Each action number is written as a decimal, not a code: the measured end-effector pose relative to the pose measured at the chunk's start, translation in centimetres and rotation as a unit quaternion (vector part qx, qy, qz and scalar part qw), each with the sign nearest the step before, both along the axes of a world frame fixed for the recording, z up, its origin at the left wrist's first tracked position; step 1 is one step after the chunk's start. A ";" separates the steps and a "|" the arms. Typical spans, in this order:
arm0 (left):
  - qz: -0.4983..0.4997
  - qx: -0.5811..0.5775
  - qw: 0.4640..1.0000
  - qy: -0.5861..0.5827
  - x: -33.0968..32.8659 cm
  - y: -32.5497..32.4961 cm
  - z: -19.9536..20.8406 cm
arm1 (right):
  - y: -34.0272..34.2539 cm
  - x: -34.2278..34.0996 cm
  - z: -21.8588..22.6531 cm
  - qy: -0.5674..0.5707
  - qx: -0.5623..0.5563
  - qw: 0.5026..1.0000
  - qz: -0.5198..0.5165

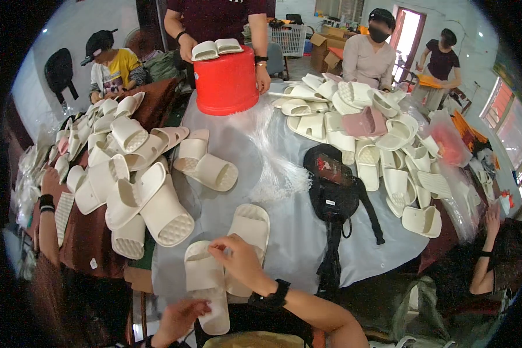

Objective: Manually assembling and inspecting foam slide footwear components in a manufacturing facility.

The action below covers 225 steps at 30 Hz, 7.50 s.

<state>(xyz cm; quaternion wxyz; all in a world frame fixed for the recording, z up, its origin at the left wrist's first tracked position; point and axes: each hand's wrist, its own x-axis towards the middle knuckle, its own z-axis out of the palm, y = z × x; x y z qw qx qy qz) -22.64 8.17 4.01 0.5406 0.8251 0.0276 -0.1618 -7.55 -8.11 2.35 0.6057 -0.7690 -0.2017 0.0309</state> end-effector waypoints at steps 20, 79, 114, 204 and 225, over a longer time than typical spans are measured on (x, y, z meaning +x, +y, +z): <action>-0.149 0.156 0.881 -0.421 23.0 -5.2 -5.3 | -3.1 -5.4 -5.0 0.233 0.282 0.930 0.028; -0.267 -0.033 0.958 0.101 22.8 -2.7 -4.0 | -4.2 -5.5 -5.3 0.341 0.366 0.863 -0.073; -0.021 -0.219 0.976 -0.003 22.6 -3.1 -2.7 | -5.3 9.4 -1.9 0.284 0.319 0.904 0.006; 0.017 -0.091 0.985 -0.144 21.7 -3.5 -3.3 | -4.6 8.6 -1.1 0.243 0.128 0.961 0.034; -0.003 -0.080 0.990 -0.114 21.6 -3.2 -2.9 | -3.7 8.0 -1.5 0.194 0.115 0.974 -0.011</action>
